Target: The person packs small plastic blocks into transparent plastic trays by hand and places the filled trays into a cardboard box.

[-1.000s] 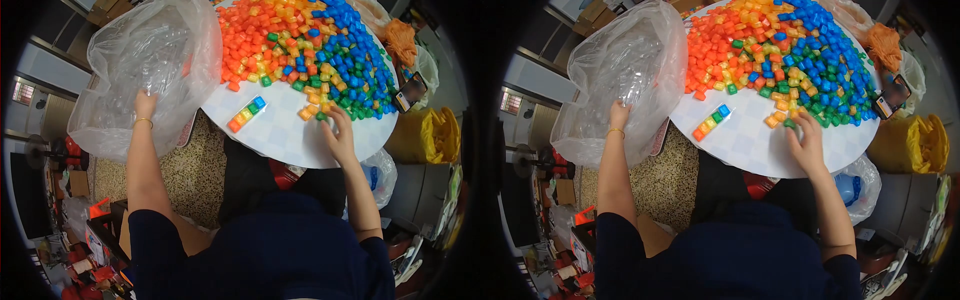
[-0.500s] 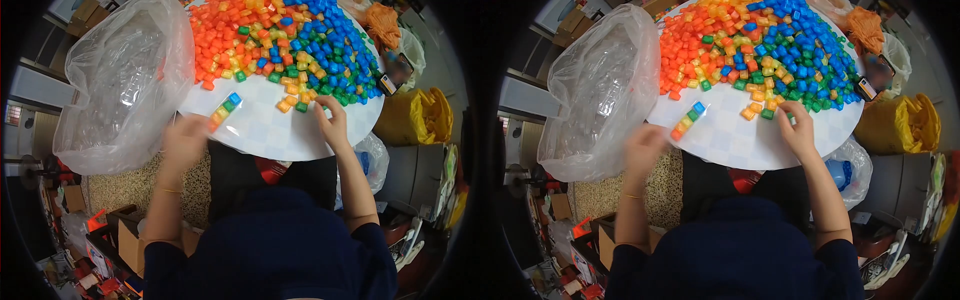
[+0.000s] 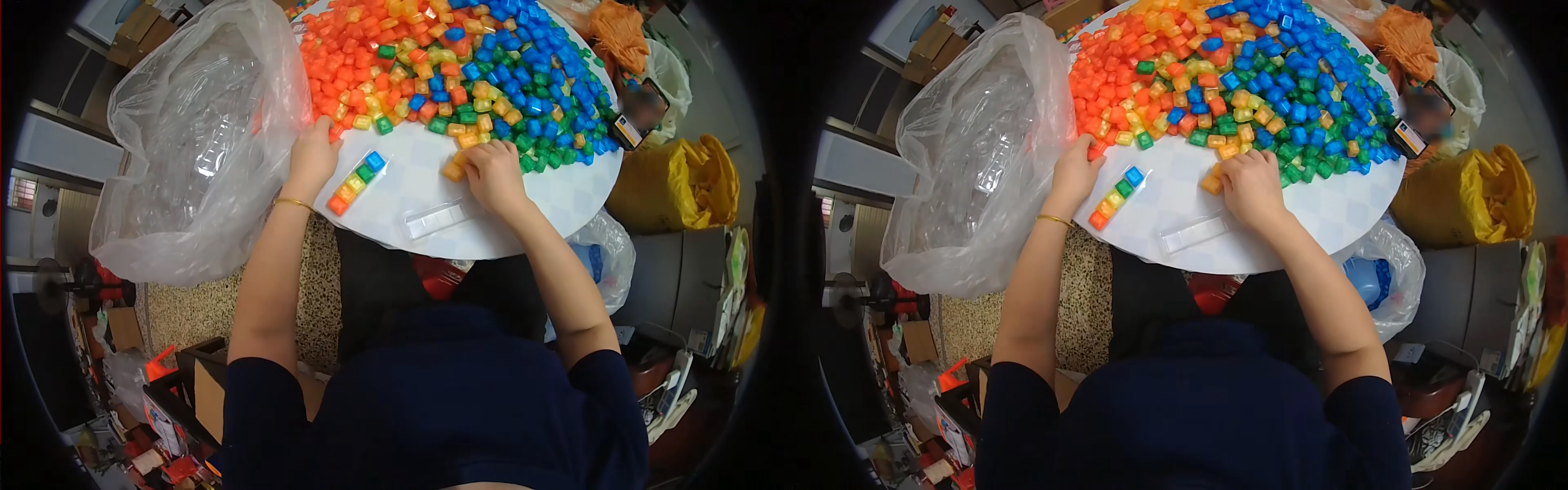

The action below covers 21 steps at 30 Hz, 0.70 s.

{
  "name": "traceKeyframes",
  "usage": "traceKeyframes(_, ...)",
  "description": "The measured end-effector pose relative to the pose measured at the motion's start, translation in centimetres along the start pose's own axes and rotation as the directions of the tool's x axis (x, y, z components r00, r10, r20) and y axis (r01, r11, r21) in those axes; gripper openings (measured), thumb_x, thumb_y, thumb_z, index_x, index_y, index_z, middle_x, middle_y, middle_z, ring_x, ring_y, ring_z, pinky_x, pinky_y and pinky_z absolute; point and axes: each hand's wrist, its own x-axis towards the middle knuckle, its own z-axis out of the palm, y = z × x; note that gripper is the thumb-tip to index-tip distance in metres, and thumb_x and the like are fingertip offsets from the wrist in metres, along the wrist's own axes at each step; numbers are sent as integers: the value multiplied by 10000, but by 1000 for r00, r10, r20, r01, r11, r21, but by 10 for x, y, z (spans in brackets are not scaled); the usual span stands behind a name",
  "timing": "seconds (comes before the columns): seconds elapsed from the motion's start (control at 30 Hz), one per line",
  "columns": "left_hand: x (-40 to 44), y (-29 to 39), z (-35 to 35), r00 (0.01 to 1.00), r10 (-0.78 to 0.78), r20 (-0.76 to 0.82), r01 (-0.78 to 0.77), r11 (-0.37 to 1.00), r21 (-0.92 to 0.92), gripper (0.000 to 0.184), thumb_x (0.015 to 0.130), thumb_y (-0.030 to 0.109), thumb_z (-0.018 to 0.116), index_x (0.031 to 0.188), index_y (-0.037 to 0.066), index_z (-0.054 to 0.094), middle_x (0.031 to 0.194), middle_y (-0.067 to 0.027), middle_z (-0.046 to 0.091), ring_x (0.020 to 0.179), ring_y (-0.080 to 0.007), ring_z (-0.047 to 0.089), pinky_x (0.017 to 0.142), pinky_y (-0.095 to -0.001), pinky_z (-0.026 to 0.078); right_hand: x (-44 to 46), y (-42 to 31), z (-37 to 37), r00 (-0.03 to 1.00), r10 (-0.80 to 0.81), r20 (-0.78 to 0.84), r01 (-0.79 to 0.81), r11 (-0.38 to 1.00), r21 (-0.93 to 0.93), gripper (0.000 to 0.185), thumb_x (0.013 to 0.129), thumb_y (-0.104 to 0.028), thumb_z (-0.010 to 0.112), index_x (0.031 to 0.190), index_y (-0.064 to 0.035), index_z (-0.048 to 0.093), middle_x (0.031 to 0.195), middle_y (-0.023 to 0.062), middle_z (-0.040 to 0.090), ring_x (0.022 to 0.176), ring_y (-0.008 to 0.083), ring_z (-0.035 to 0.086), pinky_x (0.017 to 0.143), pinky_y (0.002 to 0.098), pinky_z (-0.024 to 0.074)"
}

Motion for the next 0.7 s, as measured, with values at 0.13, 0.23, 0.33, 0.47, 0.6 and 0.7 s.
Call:
traceKeyframes(0.13, -19, 3, -8, 979, 11, -204, -88, 923, -375, 202, 824, 99, 625, 1003, 6, 619, 953, -162, 620, 897, -290, 601, 801, -378, 471, -30, -15, -18, 925, 380, -29, -335, 848, 410, 170, 754, -84, 691, 913, -43, 650, 814, 76, 641, 791, 206, 566, 800, 350, 408)
traceKeyframes(0.23, -76, 58, -23, 936, 347, -62, -347, 877, -332, 254, 827, 48, 612, 1078, 13, 627, 921, -132, 572, 891, -259, 565, 821, -349, 450, -62, -41, -13, 947, 320, -31, -274, 855, 441, 176, 762, -115, 691, 923, -60, 648, 815, 63, 633, 804, 207, 569, 809, 359, 369)
traceKeyframes(0.33, -122, 92, 3, 970, 243, 18, -207, 859, -467, 340, 751, 16, 684, 1075, -2, 584, 949, -148, 568, 876, -301, 574, 799, -368, 471, -68, -57, -4, 931, 364, -22, -310, 821, 480, 153, 767, -118, 690, 905, -61, 655, 811, 47, 624, 817, 205, 560, 812, 360, 335)
traceKeyframes(0.47, -133, 85, 27, 948, 313, -64, -312, 867, -389, 324, 739, 56, 709, 1045, 0, 617, 988, -139, 575, 891, -300, 564, 775, -364, 471, -72, -65, 0, 951, 307, -44, -270, 889, 371, 148, 760, -121, 688, 894, -62, 661, 851, 62, 624, 844, 223, 554, 812, 383, 332)
traceKeyframes(0.6, -143, 92, 31, 918, 392, -67, -397, 913, -92, 408, 799, 189, 666, 1175, 50, 592, 1092, -111, 541, 1015, -299, 487, 845, -388, 407, -66, -53, 0, 992, 94, -87, -80, 985, 156, 144, 766, -149, 680, 891, -78, 666, 892, 68, 620, 890, 255, 534, 826, 392, 347)
traceKeyframes(0.7, -147, 100, 20, 907, 407, -110, -410, 912, -6, 392, 809, 173, 650, 1171, 35, 591, 1156, -136, 533, 1047, -318, 485, 894, -404, 390, -25, -14, -8, 963, 148, -223, -150, 989, 9, 160, 764, -173, 667, 883, -73, 630, 895, 85, 617, 874, 284, 540, 799, 442, 344)
